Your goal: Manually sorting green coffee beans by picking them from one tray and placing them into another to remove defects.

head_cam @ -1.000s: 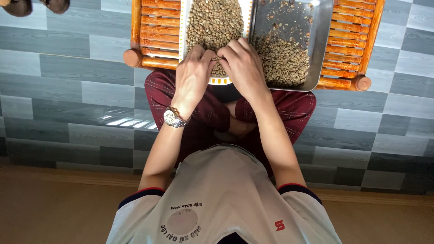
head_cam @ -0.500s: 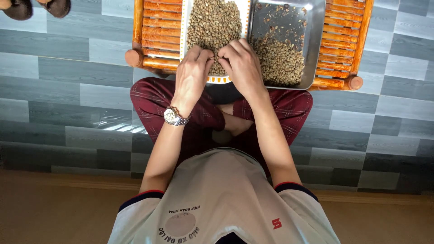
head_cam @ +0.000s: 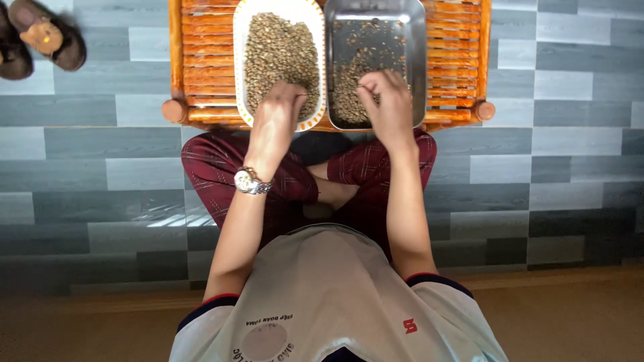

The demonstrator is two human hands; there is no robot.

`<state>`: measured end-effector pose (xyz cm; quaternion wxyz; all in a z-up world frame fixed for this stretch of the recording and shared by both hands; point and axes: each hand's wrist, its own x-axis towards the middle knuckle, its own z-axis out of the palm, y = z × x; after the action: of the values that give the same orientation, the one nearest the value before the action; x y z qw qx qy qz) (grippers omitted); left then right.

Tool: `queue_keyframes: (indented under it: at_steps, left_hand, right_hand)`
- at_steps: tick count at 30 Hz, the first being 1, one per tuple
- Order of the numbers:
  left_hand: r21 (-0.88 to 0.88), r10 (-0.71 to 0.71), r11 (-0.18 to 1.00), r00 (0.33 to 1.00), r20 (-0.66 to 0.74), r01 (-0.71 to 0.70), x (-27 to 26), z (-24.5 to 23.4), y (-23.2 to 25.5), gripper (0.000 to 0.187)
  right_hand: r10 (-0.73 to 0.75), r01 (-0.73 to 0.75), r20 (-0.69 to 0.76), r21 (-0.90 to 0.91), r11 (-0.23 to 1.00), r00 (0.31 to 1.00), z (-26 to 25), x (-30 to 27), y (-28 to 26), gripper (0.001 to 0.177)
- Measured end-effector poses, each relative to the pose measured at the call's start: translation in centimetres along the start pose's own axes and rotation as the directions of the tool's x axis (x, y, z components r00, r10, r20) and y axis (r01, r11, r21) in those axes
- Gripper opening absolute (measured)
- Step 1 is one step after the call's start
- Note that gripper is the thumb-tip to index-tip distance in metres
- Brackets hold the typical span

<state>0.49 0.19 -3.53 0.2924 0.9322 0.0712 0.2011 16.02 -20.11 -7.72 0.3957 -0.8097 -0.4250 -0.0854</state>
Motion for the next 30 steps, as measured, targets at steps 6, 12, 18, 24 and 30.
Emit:
queue_keyframes:
  at_steps: [6,12,18,24,30]
  left_hand:
    - [-0.014,0.133,0.991,0.99,0.046,-0.132,2.6,6.6,2.2,0.007]
    - [-0.066,0.235,0.971,0.97,0.07,-0.23,5.4,11.5,3.5,0.02]
    - [-0.109,0.206,0.974,0.977,0.064,-0.198,5.3,9.1,6.0,0.025]
    - [-0.094,0.064,0.994,0.998,-0.004,-0.064,2.2,0.8,3.4,0.009]
    - [0.25,-0.073,0.964,0.994,-0.085,0.092,0.3,-2.7,-3.5,0.018]
  right_hand:
    - [0.125,-0.128,-0.054,-0.056,0.99,0.991,-4.8,-1.2,-1.4,0.018]
    - [0.176,-0.182,-0.097,-0.057,0.982,0.98,-5.7,-1.7,-1.2,0.017]
    - [0.207,-0.214,-0.104,-0.059,0.975,0.973,-6.3,-1.5,-2.1,0.018]
    - [0.129,-0.137,-0.086,-0.094,0.986,0.988,-6.4,-0.9,-3.3,0.014]
    - [-0.012,0.013,0.014,-0.101,0.995,1.0,-1.4,1.5,-4.2,0.01]
